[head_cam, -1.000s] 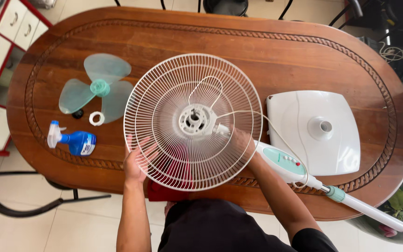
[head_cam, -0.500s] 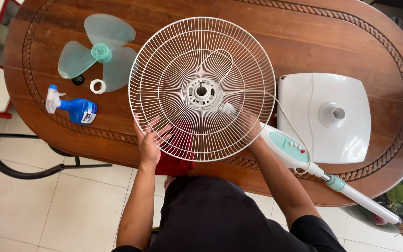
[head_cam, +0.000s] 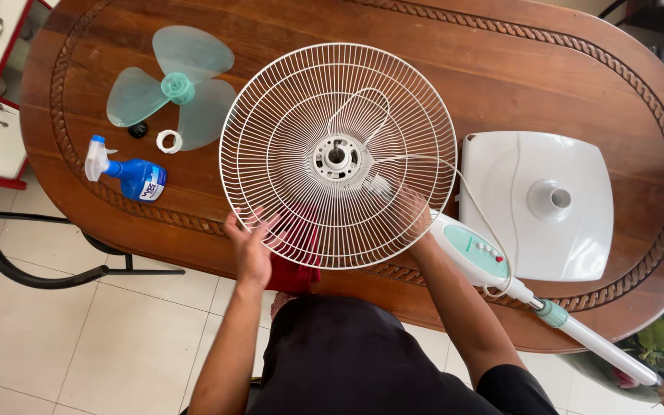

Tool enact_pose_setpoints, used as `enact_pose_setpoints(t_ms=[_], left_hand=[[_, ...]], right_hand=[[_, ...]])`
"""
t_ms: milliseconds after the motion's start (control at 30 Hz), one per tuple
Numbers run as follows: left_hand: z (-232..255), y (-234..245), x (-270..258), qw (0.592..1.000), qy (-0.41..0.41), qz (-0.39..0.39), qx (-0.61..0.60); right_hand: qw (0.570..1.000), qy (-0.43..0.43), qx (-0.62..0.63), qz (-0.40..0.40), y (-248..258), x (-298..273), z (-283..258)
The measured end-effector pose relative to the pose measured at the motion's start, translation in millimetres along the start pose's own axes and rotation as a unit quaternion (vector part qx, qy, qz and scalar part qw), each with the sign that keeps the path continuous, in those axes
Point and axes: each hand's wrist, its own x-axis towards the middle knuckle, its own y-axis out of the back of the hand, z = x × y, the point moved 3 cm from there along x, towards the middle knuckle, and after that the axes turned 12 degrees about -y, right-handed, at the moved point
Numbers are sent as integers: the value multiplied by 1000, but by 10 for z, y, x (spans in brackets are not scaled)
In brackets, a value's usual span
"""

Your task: The person wipes the fan base with a red cloth, then attaches the fan neck to the base. They place the front grille over the motor housing and secure it with a plastic nut. Finally, they pick up the fan blades.

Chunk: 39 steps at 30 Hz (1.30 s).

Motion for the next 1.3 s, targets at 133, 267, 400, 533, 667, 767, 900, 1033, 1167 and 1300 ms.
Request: enact_pose_setpoints(t_ms=[133,267,400,533,667,767,900,1033,1167,1300], left_hand=[[82,146,370,999,40,16,8],[216,109,485,990,133,-10,36],[306,-15,412,993,94,-34,59],[250,-56,223,997,75,-8,16],[326,-14,167,998,35,-16,56],[367,31,154,997,18,-30,70],[305,-38,113,999,33,-13,41],[146,-165,9,999,48,3,22],[6,-237,-107,997,62,8,-47],[-32,-219,-86,997,74,-3,-28]], right_hand=[[946,158,-228,166,-133,-64,19],[995,68,-31,72,112,-92,-290],[998,-42,-12,-43,318,120,-726],[998,-32,-13,-48,454,71,-934],[998,-25,-13,-56,376,49,-913],[998,-20,-12,-65,197,28,-836],[998,-11,-20,-53,41,-37,-596],[998,-8,-47,-31,14,-205,-258],[998,-6,-58,-31,-8,-275,-96],[998,-6,-55,-35,-25,-225,-143]])
